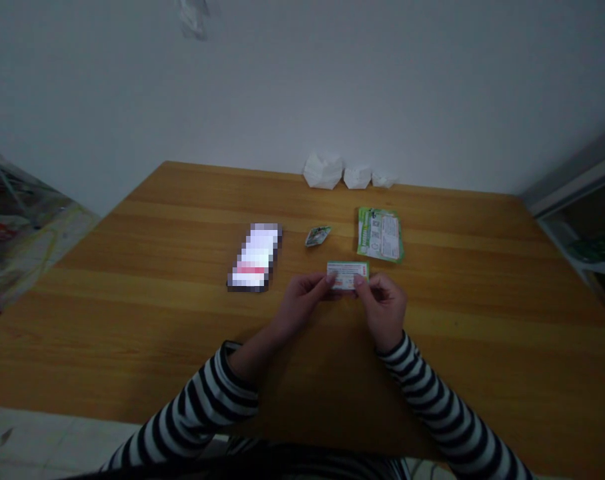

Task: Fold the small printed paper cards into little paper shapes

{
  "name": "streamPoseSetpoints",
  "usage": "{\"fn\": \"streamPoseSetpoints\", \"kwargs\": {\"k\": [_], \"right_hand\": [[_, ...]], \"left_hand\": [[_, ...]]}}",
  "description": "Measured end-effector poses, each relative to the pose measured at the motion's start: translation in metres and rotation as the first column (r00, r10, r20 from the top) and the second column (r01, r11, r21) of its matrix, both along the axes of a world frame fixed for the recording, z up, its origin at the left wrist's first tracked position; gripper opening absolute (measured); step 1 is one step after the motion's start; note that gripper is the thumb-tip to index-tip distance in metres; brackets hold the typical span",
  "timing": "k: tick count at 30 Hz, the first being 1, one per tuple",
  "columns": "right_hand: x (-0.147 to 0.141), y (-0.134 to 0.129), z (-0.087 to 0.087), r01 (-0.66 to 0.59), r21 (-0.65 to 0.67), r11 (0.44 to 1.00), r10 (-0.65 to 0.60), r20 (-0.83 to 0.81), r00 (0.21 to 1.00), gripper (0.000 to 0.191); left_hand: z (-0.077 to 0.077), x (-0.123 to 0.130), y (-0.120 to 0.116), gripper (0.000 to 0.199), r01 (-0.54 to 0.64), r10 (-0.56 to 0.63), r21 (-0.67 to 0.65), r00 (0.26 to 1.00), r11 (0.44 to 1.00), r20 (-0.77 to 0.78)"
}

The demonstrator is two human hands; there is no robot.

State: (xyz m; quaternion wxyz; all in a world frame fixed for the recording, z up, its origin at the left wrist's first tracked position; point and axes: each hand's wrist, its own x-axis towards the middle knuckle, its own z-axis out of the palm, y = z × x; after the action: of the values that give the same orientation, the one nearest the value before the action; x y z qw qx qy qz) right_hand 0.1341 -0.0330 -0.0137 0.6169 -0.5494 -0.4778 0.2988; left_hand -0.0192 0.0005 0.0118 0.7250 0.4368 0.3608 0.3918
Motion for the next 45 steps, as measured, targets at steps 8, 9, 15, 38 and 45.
{"fn": "streamPoseSetpoints", "kwargs": {"k": [8, 9, 15, 38, 45], "right_hand": [[-0.001, -0.002, -0.002, -0.006, 0.027, 1.0, 0.006, -0.008, 1.0, 0.031], [-0.002, -0.002, -0.002, -0.007, 0.028, 1.0, 0.008, -0.012, 1.0, 0.031], [-0.005, -0.004, -0.001, -0.015, 0.027, 1.0, 0.016, -0.039, 0.999, 0.03], [-0.03, -0.011, 0.002, 0.082, -0.03, 0.996, -0.086, -0.151, 0.985, 0.036], [-0.034, -0.011, 0.005, 0.095, -0.01, 0.995, -0.096, -0.206, 0.974, 0.035]], "left_hand": [[-0.004, -0.002, -0.003, 0.031, -0.056, 0.061, 0.088, 0.997, 0.995, -0.048], [-0.004, -0.002, -0.003, 0.031, -0.064, 0.069, 0.096, 0.997, 0.993, -0.044], [-0.001, -0.001, -0.004, 0.033, -0.111, 0.118, 0.082, 0.989, 0.99, -0.086], [-0.005, 0.005, -0.01, 0.036, -0.249, 0.283, 0.204, 0.945, 0.947, -0.161], [-0.008, 0.009, -0.013, 0.036, -0.299, 0.338, 0.217, 0.926, 0.929, -0.169]]}}
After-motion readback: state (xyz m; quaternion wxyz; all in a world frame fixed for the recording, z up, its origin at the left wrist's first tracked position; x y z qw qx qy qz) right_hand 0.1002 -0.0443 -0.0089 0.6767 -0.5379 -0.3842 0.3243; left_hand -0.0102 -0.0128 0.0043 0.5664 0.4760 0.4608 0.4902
